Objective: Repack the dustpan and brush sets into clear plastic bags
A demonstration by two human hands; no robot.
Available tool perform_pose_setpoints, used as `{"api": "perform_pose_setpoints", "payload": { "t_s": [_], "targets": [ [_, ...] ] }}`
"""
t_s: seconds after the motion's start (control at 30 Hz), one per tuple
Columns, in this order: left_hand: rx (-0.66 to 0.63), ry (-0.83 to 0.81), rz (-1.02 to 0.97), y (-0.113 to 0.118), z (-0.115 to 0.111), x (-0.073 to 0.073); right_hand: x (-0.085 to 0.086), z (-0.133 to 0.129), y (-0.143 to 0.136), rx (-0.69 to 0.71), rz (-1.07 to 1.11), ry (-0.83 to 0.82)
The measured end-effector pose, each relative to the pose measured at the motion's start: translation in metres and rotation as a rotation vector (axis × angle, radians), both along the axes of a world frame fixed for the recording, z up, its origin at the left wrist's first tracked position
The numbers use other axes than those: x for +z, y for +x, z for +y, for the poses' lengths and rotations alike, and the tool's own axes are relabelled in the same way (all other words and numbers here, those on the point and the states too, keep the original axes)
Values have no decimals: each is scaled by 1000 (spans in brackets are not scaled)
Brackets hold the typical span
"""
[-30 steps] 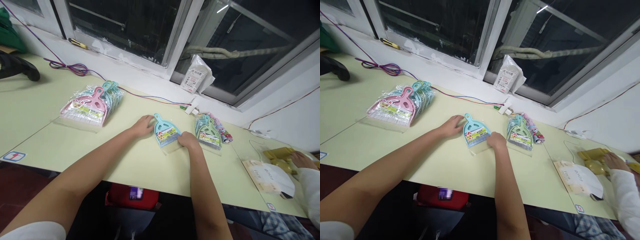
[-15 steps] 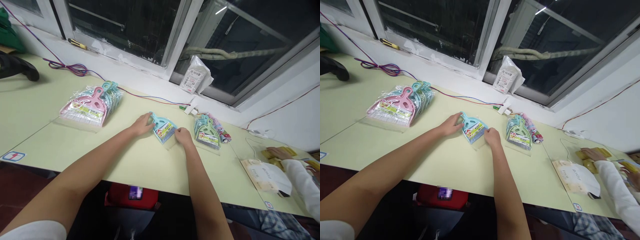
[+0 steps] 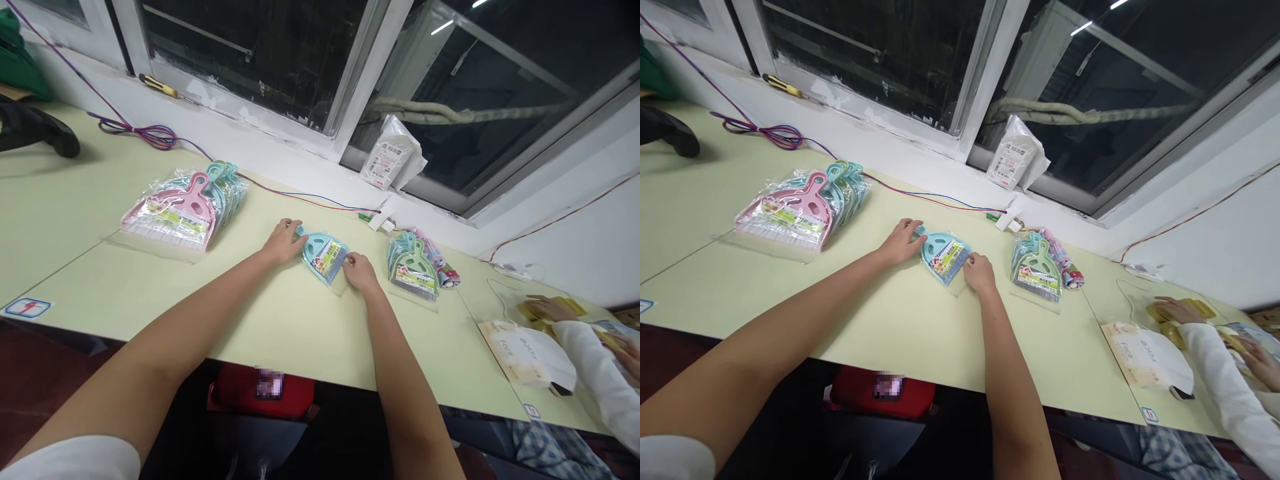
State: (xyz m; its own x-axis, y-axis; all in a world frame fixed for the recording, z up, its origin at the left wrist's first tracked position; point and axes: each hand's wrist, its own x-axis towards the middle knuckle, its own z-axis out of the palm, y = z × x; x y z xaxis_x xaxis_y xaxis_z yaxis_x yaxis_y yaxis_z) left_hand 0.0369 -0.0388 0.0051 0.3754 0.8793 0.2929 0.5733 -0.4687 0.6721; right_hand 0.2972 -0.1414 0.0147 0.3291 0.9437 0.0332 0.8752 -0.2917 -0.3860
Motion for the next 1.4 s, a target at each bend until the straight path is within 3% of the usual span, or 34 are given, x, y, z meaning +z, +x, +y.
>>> {"api": "perform_pose_setpoints", "payload": {
  "t_s": [0.13, 0.3, 0.43, 0.5, 0.67, 0.9, 1.13, 1.4],
  "targets": [
    [110, -2, 9, -5, -3, 4, -1, 1, 0, 23, 26, -7],
    [68, 9, 182, -7, -7, 10, 1, -1, -2, 23, 40, 5],
    [40, -21, 147, -7, -4, 11, 6, -2, -4, 3, 105, 33],
    [41, -62, 96, -8, -2, 11, 9, -2, -4, -23, 207, 64],
    [67, -197, -57, -11, -4, 15, 14, -1, -11, -103, 693, 103],
    [79, -291, -150, -12, -13, 22, 20, -5, -23, -139, 1082, 158],
    [79, -204, -108, -12, -5, 14, 20, -8, -27, -115, 1213, 144],
    [-19, -207, -221, -11, -9, 15, 15, -5, -24, -108, 1338, 144]
  ]
}}
